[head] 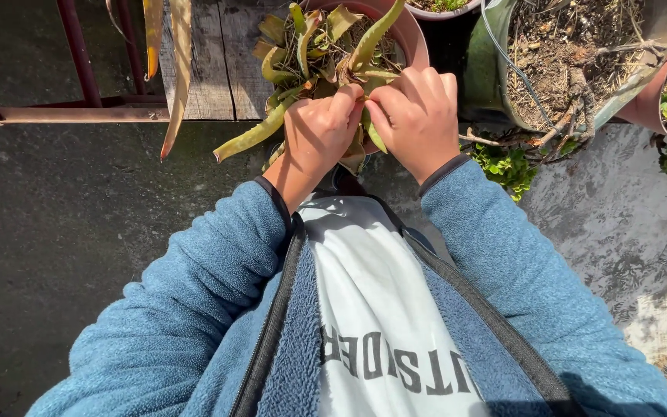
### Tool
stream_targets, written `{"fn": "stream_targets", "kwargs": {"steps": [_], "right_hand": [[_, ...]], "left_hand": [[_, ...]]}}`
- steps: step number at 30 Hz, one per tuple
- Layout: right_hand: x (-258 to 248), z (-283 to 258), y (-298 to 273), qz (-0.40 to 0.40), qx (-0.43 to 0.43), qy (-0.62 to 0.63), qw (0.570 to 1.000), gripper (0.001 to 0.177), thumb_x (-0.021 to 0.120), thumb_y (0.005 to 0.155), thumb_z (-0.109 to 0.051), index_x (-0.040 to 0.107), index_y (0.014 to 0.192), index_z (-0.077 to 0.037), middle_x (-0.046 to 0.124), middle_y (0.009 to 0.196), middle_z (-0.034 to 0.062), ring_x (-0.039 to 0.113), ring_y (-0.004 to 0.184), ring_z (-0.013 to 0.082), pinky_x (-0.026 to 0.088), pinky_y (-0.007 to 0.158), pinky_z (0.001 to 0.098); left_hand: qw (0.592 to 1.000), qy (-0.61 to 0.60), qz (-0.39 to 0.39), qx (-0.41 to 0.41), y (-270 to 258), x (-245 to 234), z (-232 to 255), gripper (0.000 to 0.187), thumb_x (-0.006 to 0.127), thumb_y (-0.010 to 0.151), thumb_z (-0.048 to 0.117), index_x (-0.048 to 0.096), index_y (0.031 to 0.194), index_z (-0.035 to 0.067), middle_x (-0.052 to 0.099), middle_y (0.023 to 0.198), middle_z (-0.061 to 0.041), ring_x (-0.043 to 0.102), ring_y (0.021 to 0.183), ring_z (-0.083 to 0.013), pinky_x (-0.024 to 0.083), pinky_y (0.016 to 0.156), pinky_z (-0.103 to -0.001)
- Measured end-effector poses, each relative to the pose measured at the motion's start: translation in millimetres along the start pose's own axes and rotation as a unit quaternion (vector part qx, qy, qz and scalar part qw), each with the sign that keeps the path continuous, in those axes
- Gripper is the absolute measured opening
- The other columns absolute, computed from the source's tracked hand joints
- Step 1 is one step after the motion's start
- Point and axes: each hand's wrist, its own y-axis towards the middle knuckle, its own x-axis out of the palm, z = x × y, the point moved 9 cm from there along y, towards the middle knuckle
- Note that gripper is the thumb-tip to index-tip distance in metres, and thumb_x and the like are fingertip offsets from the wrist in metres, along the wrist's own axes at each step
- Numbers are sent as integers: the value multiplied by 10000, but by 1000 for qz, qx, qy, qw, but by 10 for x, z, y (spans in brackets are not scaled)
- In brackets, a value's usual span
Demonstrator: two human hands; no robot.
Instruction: The person pulls dead leaves and weeds from several potted plants on an outdoor ledge by hand, moving between different pots to remove debris from the soil and foliage.
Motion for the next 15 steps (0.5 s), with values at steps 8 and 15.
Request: {"fn": "stream_targets", "kwargs": {"steps": [8, 15], "right_hand": [[252, 331, -123, 30, 129, 139, 981, 96, 798, 917, -167, 737, 934, -95, 596, 907, 45, 587, 896, 265, 412, 805, 417], [281, 400, -176, 48, 215, 153, 964, 108, 820, 884, -127, 731, 894, -68, 591, 823, 62, 590, 740, 262, 427, 715, 407]], "left_hand": [[999, 33, -4, -2, -23, 118, -59, 138, 760, 940, 131, 632, 935, 81, 669, 685, -79, 676, 591, -263, 510, 527, -378], [1000, 12, -1, 18, -4, 57, -9, 149, 768, 951, 111, 631, 955, 54, 672, 700, -84, 688, 608, -254, 504, 519, -367]]}}
